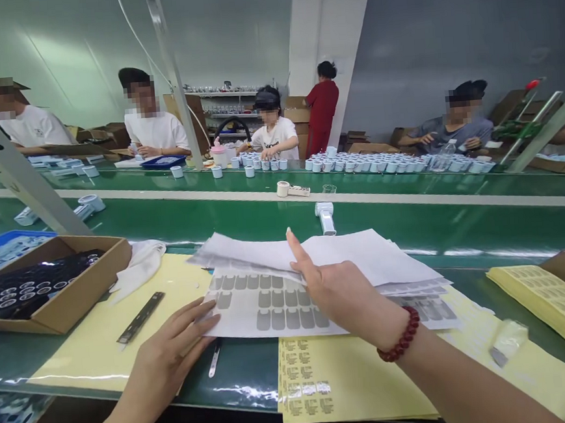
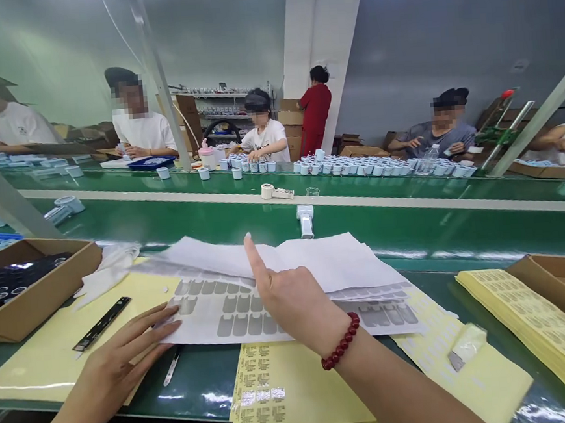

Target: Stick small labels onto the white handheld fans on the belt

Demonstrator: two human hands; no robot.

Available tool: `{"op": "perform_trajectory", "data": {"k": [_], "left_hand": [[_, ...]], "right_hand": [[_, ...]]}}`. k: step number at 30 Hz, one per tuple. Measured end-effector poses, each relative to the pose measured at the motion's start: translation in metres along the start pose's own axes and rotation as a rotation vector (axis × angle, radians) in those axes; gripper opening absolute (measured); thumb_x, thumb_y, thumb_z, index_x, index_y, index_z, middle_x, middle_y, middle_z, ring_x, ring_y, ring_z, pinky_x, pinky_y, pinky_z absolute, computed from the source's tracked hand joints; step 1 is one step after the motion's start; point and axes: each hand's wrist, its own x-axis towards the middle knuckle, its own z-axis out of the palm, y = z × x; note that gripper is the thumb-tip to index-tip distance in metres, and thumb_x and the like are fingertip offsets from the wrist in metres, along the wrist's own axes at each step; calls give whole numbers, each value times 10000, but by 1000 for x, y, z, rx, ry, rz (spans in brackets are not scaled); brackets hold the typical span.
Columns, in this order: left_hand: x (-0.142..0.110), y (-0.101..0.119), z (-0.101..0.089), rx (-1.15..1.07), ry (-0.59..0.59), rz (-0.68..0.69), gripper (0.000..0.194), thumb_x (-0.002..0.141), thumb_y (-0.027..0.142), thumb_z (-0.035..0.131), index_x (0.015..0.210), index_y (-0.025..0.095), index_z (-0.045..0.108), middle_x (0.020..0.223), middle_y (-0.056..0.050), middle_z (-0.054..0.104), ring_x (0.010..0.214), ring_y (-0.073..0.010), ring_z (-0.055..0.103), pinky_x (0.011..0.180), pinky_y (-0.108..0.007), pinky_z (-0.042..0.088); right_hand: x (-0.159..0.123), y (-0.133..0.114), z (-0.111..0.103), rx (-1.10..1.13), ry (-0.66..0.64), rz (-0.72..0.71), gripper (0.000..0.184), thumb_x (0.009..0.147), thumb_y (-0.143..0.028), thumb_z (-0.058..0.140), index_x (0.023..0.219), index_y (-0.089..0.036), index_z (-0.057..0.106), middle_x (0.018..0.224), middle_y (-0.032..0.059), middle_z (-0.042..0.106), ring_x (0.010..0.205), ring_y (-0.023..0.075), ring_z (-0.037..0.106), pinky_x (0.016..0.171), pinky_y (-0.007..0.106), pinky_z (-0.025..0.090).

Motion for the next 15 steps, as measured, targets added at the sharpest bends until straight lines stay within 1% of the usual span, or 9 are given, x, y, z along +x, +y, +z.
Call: {"op": "perform_trajectory", "data": {"k": [2,5,8,10,11,13,14,15], "left_hand": [[9,-2,-6,-21,63,39,249,964,316,534,1161,300,687,1164,-6,733,1098,-154,673,996,-232,501],[37,-1,-23,-43,113,59,257,966,368,528,1092,276,733,1063,-4,756,1027,-148,689,967,-215,501],[72,2,-41,-55,102,43,278,962,405,526,986,263,764,1033,-3,771,1030,-177,693,935,-255,521],[92,5,-48,-70,81,22,321,968,445,495,962,278,769,1034,7,775,981,-184,706,888,-283,541],[101,6,-50,-78,68,10,346,972,465,475,962,285,771,1042,9,775,955,-188,712,864,-297,549],[115,7,-54,-99,31,-13,390,976,490,437,962,294,775,1069,8,772,911,-194,722,806,-309,559],[120,8,-55,-112,10,-21,408,977,500,421,966,297,775,1073,10,772,906,-199,725,791,-313,561],[124,9,-56,-123,-10,-24,425,976,511,407,969,299,775,1067,11,773,911,-206,726,784,-318,560]], "right_hand": [[1,-5,4,2,-63,-25,901,839,47,491,1564,-14,-40,812,42,775,535,181,648,412,300,333],[1,-9,8,14,-125,-21,818,891,1,489,1569,-17,32,781,41,770,568,203,674,432,303,351],[0,-9,7,43,-134,2,743,971,-83,464,1574,-37,33,770,45,768,608,221,696,484,295,405],[-2,-7,6,102,-113,20,703,1024,-179,446,1576,-48,30,847,72,779,681,238,720,541,298,456],[-3,-6,7,146,-101,21,710,1040,-247,451,1574,-47,29,901,90,781,723,247,729,569,304,478],[-5,-5,9,200,-79,-2,805,1022,-390,517,1571,-41,42,972,110,776,761,262,735,590,312,500],[-6,-4,11,193,-65,-13,845,998,-418,561,1571,-47,64,968,106,776,743,262,734,575,308,495],[-6,-4,13,168,-49,-20,847,981,-400,595,1572,-57,94,940,95,777,703,255,728,541,298,475]]}}
